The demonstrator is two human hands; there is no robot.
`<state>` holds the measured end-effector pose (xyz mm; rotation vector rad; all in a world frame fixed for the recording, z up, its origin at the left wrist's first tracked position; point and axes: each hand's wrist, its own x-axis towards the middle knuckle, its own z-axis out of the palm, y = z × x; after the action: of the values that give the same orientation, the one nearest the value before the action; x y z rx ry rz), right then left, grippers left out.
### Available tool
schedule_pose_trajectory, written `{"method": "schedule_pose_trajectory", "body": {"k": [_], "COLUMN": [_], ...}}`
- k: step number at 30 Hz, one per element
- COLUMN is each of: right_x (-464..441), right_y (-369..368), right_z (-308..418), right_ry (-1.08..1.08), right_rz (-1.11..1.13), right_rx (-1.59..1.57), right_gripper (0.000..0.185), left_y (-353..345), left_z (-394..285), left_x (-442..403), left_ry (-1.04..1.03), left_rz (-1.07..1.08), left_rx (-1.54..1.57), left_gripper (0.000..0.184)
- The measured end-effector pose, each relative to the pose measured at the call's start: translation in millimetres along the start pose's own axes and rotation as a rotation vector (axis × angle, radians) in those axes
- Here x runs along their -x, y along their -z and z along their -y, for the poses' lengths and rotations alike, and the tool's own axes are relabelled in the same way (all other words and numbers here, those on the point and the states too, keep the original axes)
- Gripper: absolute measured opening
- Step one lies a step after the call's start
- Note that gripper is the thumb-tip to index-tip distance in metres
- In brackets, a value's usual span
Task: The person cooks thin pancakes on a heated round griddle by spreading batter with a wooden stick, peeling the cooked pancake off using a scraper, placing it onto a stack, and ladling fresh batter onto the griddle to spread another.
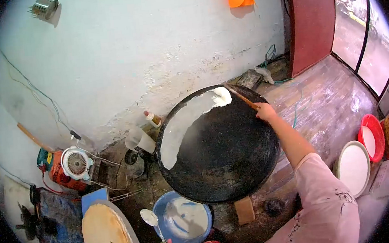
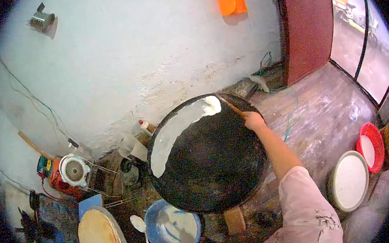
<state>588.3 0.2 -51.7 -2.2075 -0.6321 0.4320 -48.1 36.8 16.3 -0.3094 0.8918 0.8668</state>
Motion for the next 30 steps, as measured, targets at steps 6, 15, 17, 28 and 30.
{"method": "schedule_pose_trajectory", "body": {"k": [6,15,17,28,30], "right_x": [-9,38,21,88,70], "right_y": [-13,5,-17,3,-33], "right_z": [-12,16,-2,14,-15], "right_ry": [0.073,0.105,0.068,-0.073,0.042], "right_rz": [0.041,0.074,0.017,-0.204,-0.166], "right_rx": [-0.248,0.076,0.035,0.171,0.006], "right_gripper": [0.03,0.027,0.027,0.028,0.026], "left_y": [-12,-12,-5,6,-4], "left_z": [33,44,40,37,42], "left_x": [15,5,3,6,12], "left_ry": [-0.013,0.073,0.094,0.113,0.138], "left_rz": [0.117,0.097,0.124,0.202,0.239], "left_rx": [0.007,-0.075,-0.046,-0.071,-0.074], "left_gripper": [0.021,0.017,0.017,0.016,0.017]}}
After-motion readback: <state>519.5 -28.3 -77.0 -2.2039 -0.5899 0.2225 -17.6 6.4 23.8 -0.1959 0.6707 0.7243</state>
